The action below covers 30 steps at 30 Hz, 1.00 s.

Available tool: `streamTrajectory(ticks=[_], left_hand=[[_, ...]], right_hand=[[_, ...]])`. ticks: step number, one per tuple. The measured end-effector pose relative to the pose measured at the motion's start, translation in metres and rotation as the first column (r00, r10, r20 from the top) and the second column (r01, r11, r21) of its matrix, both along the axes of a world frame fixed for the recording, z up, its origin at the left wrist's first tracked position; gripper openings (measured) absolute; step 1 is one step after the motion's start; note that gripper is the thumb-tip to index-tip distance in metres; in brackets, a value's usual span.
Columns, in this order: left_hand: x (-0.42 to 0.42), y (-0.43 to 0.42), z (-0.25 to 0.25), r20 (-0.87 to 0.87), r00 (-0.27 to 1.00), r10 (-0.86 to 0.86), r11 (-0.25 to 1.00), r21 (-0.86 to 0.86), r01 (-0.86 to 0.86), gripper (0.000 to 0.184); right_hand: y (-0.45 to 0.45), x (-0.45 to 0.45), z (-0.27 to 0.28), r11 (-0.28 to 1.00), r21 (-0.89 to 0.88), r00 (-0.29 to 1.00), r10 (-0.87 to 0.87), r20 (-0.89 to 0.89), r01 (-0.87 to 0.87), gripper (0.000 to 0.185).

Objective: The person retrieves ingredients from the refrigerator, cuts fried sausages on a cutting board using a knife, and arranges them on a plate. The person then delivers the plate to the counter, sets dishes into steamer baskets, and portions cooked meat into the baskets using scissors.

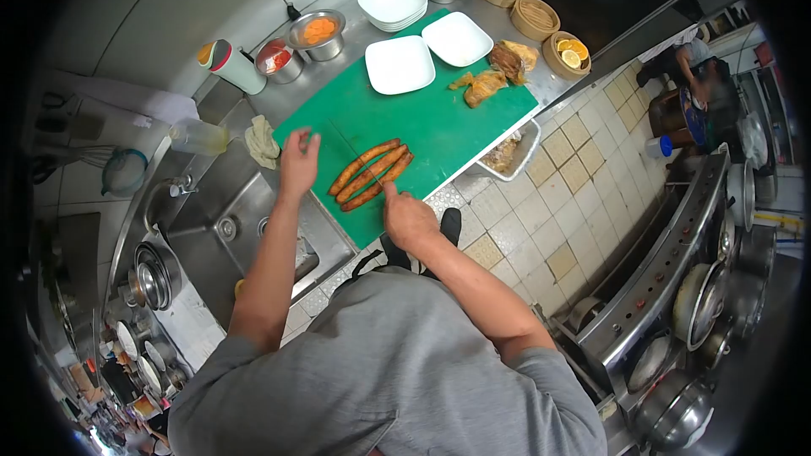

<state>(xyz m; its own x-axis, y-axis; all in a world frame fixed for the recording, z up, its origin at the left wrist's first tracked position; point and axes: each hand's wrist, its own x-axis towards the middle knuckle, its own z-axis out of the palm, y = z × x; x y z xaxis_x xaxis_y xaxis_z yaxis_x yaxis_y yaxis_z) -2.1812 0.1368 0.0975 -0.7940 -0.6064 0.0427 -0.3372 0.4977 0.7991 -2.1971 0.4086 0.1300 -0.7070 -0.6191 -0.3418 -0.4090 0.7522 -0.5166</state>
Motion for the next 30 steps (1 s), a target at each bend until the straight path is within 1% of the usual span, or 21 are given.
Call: streamTrajectory(ticks=[1,2,4,5,7,8,10,11,13,14,16,20,22,26,29,30], left_hand=[[-0.016,0.003,0.011,-0.086,0.996,-0.001,0.995,-0.097,-0.008,0.037],[-0.031,0.005,0.021,-0.086,0.996,0.000,0.996,-0.093,-0.008,0.037],[-0.060,0.009,0.033,-0.129,0.986,-0.107,0.971,-0.228,0.076,0.038],[-0.073,0.011,0.031,-0.129,0.986,-0.106,0.972,-0.222,0.076,0.038],[-0.094,0.016,0.025,-0.110,0.948,-0.300,0.927,-0.269,0.262,0.040],[-0.100,0.019,0.017,-0.112,0.948,-0.297,0.929,-0.265,0.259,0.040],[-0.109,0.024,0.000,0.047,0.889,-0.456,0.803,-0.408,0.434,0.047],[-0.109,0.028,0.001,0.043,0.890,-0.454,0.806,-0.405,0.431,0.047],[-0.107,0.036,0.001,0.284,0.843,-0.456,0.729,-0.424,0.537,0.059],[-0.108,0.035,0.002,0.285,0.842,-0.458,0.731,-0.418,0.539,0.059],[-0.109,0.033,0.006,0.423,0.784,-0.455,0.699,-0.376,0.608,0.068],[-0.106,0.030,-0.011,0.450,0.798,-0.401,0.739,-0.356,0.572,0.066],[-0.107,0.029,-0.023,0.405,0.821,-0.402,0.748,-0.373,0.550,0.067],[-0.107,0.030,-0.027,0.397,0.821,-0.410,0.754,-0.359,0.550,0.067],[-0.108,0.025,-0.027,0.413,0.821,-0.393,0.752,-0.369,0.546,0.067],[-0.107,0.025,-0.027,0.401,0.826,-0.395,0.748,-0.382,0.543,0.066]], right_hand=[[-0.002,0.000,-0.001,1.000,-0.003,1.000,0.019,-0.022,-0.019,0.035],[-0.004,0.000,-0.001,1.000,0.001,1.000,0.020,-0.021,-0.020,0.035],[-0.005,0.001,0.000,0.999,0.033,0.999,0.036,-0.015,-0.036,0.030],[-0.008,0.002,0.002,0.999,0.039,0.999,0.036,-0.015,-0.036,0.030],[-0.014,0.000,0.007,0.984,0.173,0.998,0.037,0.059,-0.047,0.032],[-0.014,0.000,0.006,0.983,0.178,0.998,0.040,0.058,-0.050,0.032],[-0.014,-0.001,0.001,0.984,0.165,0.996,0.057,0.066,-0.067,0.031],[-0.014,-0.003,0.002,0.983,0.170,0.996,0.059,0.065,-0.069,0.031],[-0.013,-0.004,0.001,0.985,0.156,0.995,0.061,0.075,-0.072,0.028],[-0.014,-0.005,0.001,0.984,0.161,0.995,0.060,0.079,-0.072,0.028],[-0.014,-0.005,0.002,0.979,0.179,0.993,0.079,0.089,-0.094,0.027],[-0.018,-0.009,0.003,0.972,0.203,0.990,0.106,0.088,-0.122,0.026],[-0.020,-0.014,0.006,0.966,0.217,0.986,0.116,0.117,-0.139,0.026],[-0.022,-0.015,-0.002,0.950,0.278,0.985,0.107,0.137,-0.142,0.025],[-0.025,-0.012,-0.019,0.949,0.285,0.988,0.104,0.113,-0.133,0.024],[-0.024,-0.011,-0.023,0.957,0.260,0.990,0.107,0.087,-0.126,0.023]])
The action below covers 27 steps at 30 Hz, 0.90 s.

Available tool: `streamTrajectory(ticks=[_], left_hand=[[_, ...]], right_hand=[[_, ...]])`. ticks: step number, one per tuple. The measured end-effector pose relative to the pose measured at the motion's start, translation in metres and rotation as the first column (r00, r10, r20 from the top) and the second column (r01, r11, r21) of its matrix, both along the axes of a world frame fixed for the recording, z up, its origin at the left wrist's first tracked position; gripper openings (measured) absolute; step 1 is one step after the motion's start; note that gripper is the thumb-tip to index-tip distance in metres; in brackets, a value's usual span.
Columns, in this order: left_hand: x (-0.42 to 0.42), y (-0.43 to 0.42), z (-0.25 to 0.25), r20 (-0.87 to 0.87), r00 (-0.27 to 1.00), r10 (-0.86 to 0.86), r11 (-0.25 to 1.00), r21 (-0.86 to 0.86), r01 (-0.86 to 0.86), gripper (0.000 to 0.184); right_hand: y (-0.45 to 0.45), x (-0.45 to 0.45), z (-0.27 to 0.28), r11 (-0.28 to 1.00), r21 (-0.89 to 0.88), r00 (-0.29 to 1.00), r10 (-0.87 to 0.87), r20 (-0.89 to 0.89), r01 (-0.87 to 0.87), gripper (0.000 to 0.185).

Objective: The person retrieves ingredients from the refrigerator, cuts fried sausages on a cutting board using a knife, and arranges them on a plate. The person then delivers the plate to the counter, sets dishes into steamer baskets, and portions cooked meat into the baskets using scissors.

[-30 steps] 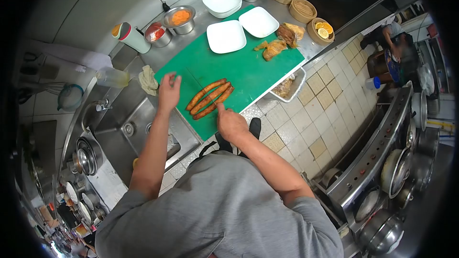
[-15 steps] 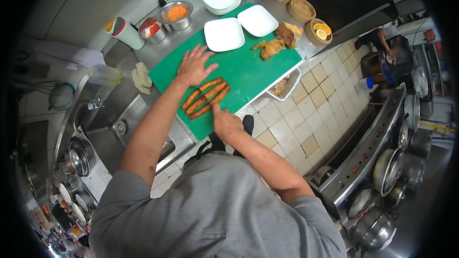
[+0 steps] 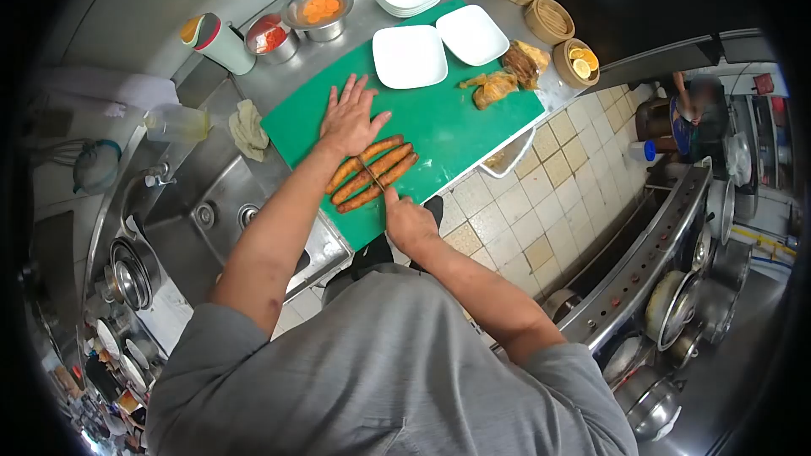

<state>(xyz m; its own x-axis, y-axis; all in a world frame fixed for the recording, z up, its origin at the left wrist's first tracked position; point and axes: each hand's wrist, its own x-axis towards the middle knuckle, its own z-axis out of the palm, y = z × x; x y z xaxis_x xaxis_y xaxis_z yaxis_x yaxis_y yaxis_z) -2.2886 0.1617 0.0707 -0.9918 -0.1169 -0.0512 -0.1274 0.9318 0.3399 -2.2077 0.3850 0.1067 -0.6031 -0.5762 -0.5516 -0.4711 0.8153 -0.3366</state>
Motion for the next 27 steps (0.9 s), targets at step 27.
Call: streamTrajectory(ticks=[27], left_hand=[[-0.025,0.032,0.014,-0.303,0.952,-0.040,0.997,0.048,0.057,0.074]], right_hand=[[0.021,-0.031,0.039,0.999,-0.021,0.997,-0.051,-0.063,0.050,0.025]])
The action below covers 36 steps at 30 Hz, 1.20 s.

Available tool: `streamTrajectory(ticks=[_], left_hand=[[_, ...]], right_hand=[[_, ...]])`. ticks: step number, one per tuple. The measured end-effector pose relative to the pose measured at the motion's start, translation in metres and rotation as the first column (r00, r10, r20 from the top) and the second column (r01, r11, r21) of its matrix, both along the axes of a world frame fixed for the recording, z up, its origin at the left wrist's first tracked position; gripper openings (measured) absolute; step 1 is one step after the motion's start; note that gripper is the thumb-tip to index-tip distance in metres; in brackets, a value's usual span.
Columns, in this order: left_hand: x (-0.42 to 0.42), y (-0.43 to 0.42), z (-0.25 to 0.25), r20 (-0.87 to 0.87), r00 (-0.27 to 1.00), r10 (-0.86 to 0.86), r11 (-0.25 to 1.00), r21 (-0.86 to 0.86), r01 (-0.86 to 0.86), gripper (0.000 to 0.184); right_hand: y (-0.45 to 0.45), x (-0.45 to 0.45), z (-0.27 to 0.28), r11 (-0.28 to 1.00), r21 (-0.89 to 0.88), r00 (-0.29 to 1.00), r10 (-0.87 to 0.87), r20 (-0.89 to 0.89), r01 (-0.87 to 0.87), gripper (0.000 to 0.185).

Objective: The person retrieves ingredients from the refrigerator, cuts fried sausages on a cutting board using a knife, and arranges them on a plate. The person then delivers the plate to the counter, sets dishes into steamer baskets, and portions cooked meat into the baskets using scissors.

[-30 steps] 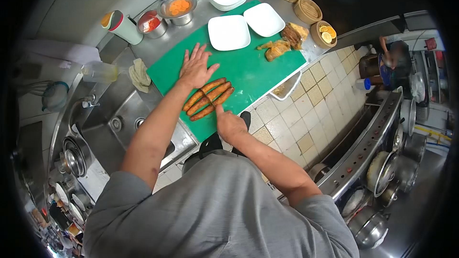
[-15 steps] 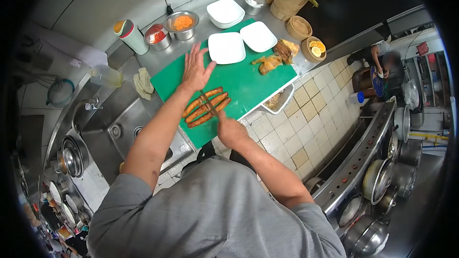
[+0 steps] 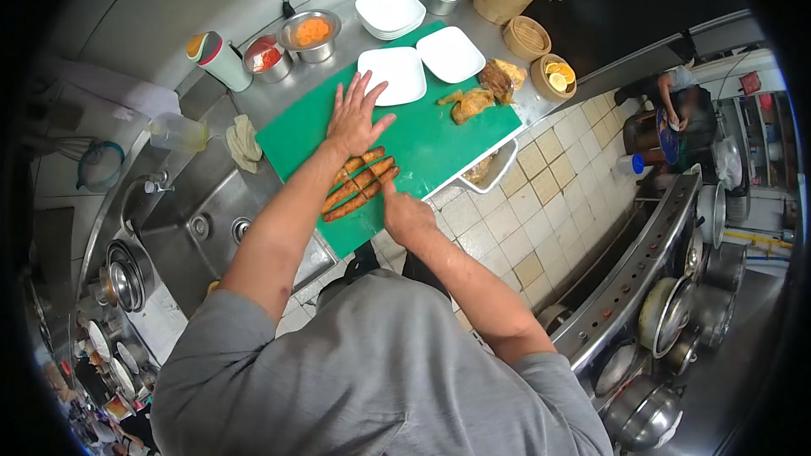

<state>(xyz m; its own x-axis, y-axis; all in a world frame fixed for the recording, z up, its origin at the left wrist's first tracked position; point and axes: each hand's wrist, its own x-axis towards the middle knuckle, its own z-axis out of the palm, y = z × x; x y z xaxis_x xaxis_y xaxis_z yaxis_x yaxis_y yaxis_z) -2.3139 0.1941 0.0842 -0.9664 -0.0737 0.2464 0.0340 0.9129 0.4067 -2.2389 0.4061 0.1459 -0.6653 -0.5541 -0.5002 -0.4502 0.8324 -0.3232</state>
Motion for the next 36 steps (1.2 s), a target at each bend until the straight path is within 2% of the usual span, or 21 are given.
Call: streamTrajectory(ticks=[2,6,10,16,18,20,23,24,27,29,36], left_hand=[[-0.007,-0.005,-0.003,0.006,1.000,0.031,0.999,0.024,-0.031,0.076],[-0.007,-0.005,-0.010,0.036,0.999,0.025,0.999,0.039,-0.026,0.079],[-0.010,-0.003,-0.007,0.080,0.997,0.004,1.000,-0.020,-0.002,0.080],[-0.010,-0.001,-0.007,0.050,0.999,0.021,1.000,0.012,-0.021,0.082],[-0.006,-0.003,-0.009,0.032,0.999,0.024,0.999,0.022,-0.024,0.084],[-0.010,-0.008,-0.007,-0.083,0.996,0.044,0.989,0.143,-0.032,0.083],[-0.007,-0.012,0.004,-0.158,0.984,0.083,0.974,0.220,-0.047,0.081],[-0.004,-0.014,0.011,-0.152,0.984,0.088,0.975,0.217,-0.053,0.081],[0.015,-0.021,0.030,-0.134,0.991,0.024,0.998,0.066,-0.015,0.077],[0.033,-0.028,0.036,-0.117,0.993,0.018,0.999,0.046,-0.013,0.076],[0.068,-0.044,0.031,-0.050,0.999,-0.005,1.000,-0.014,0.004,0.075]], right_hand=[[-0.006,-0.009,0.003,0.997,0.067,0.998,0.030,0.063,-0.034,0.031],[-0.008,-0.012,-0.002,0.994,0.100,0.992,0.020,0.123,-0.032,0.030],[-0.005,-0.012,-0.021,0.995,0.096,0.997,0.006,0.078,-0.013,0.026],[-0.003,-0.006,-0.031,0.996,0.081,0.999,-0.035,0.042,0.032,0.022],[0.000,0.000,-0.032,0.997,0.071,0.999,-0.032,0.018,0.031,0.022],[-0.001,-0.005,-0.026,1.000,0.008,1.000,-0.029,-0.001,0.029,0.022],[0.002,-0.007,-0.009,1.000,-0.012,0.999,0.004,-0.041,-0.005,0.023],[-0.002,-0.003,-0.001,1.000,-0.015,0.999,0.009,-0.035,-0.010,0.023],[-0.010,0.017,0.017,0.998,-0.060,1.000,0.006,-0.005,-0.006,0.025],[-0.019,0.038,0.021,0.988,-0.155,1.000,-0.002,0.014,0.004,0.028],[-0.039,0.072,0.004,0.993,-0.115,0.997,0.019,0.075,-0.010,0.033]])
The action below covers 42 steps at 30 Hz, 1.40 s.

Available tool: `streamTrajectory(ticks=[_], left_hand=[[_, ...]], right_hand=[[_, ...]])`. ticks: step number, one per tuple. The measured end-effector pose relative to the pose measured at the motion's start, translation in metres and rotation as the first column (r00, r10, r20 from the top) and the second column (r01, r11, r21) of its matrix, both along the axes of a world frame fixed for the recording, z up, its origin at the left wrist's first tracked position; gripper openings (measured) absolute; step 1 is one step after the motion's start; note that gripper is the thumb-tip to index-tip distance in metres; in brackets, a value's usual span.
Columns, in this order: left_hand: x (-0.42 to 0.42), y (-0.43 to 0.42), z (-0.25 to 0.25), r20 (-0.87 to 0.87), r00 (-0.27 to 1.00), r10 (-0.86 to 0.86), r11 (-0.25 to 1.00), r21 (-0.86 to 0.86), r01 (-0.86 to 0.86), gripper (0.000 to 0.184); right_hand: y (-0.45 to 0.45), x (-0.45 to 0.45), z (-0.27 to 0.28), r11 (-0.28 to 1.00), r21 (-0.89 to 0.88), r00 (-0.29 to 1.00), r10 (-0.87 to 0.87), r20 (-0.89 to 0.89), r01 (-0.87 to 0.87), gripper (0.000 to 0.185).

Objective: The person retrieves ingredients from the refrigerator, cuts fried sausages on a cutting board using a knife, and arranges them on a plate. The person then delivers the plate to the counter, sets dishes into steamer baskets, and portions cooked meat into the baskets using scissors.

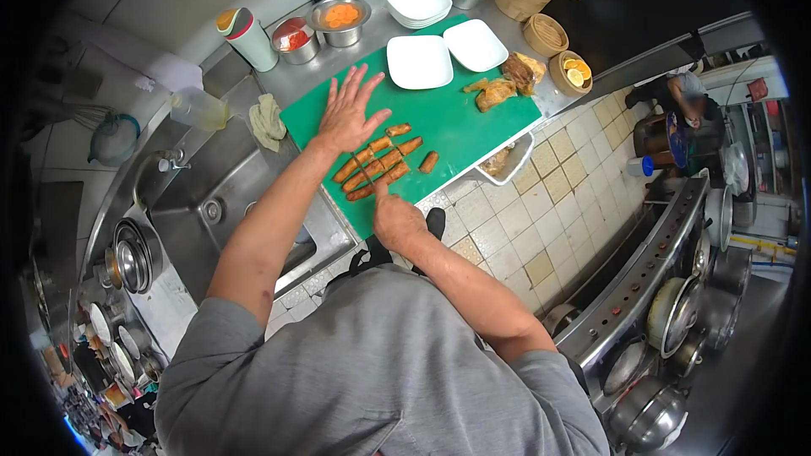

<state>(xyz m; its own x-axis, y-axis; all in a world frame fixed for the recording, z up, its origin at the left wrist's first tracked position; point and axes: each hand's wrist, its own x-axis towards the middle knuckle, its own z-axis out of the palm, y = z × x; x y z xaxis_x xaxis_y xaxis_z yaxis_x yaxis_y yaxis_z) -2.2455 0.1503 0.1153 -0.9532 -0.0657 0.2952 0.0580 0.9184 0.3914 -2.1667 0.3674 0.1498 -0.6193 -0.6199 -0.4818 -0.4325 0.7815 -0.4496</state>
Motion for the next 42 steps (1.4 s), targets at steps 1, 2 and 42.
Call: streamTrajectory(ticks=[1,2,42], left_hand=[[0.002,0.000,-0.003,-0.001,1.000,0.000,1.000,0.004,0.000,0.075],[0.006,0.000,-0.006,0.023,1.000,0.008,1.000,0.000,-0.008,0.075],[0.590,0.027,-0.020,-0.071,-0.157,0.985,-0.110,0.441,-0.891,0.068]], right_hand=[[0.000,0.003,-0.005,1.000,-0.006,1.000,0.007,-0.007,-0.007,0.032],[-0.001,0.004,-0.004,1.000,-0.010,1.000,0.014,-0.016,-0.014,0.032],[-0.232,0.020,-0.044,0.494,0.128,0.456,0.857,-0.239,-0.860,0.043]])
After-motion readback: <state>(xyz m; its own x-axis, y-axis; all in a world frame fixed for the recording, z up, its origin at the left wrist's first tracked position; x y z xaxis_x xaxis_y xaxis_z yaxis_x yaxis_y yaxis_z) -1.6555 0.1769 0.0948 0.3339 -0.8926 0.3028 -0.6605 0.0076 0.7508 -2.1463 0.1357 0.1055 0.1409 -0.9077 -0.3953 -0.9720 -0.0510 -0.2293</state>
